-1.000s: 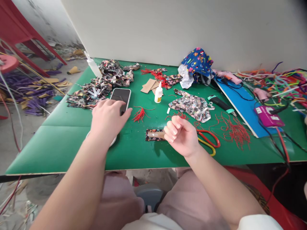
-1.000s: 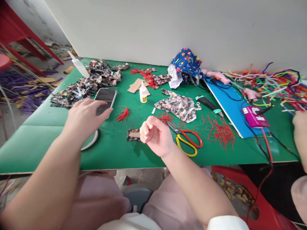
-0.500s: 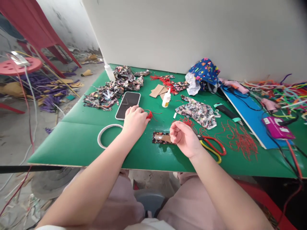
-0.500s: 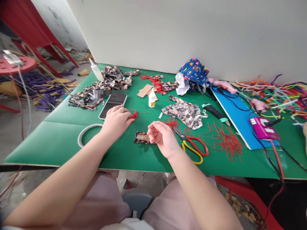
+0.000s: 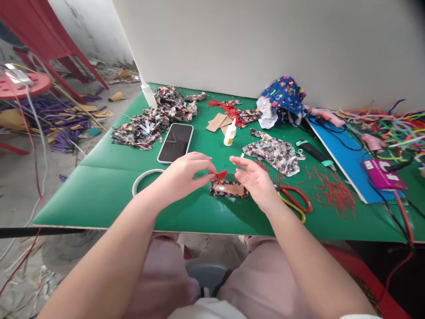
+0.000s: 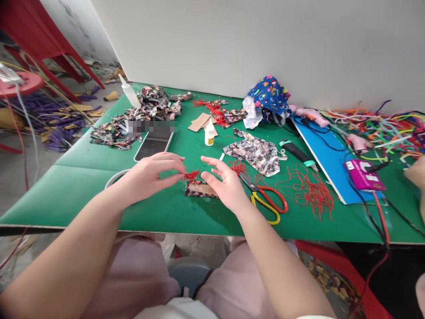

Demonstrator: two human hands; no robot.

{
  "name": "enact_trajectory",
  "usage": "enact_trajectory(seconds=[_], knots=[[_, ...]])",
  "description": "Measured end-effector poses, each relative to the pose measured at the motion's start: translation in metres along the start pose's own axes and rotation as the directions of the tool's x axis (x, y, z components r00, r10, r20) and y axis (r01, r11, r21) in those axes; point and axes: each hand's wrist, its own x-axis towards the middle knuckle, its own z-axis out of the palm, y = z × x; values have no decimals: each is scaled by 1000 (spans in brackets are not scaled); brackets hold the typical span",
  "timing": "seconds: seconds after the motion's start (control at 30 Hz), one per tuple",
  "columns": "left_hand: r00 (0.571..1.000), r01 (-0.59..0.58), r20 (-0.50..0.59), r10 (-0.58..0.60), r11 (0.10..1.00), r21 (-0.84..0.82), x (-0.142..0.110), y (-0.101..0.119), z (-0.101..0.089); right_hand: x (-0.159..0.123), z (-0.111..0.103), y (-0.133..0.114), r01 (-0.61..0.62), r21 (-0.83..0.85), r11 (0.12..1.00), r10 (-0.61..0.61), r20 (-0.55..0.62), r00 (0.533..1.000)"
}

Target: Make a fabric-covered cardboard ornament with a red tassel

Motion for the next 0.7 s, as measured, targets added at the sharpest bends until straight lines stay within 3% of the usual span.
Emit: enact_trajectory(seconds=[0.13, 0.4, 0.53, 0.7], knots=[[1000, 0, -14, -1, 995, -97, -4, 3, -2, -2, 3, 1, -21, -87, 996, 28, 83, 996], [1000, 22, -10, -25, 975, -221, -4, 2, -1, -1, 2, 2, -5, -167, 986, 11, 36, 999], [999, 38, -3, -40, 963, -267, -4, 3, -1, -2, 4, 1, -33, -87, 996, 35, 24, 999], [998, 66, 19, -64, 957, -284, -3, 1, -2, -4, 7, -1, -178, 114, 978, 169, 81, 982]])
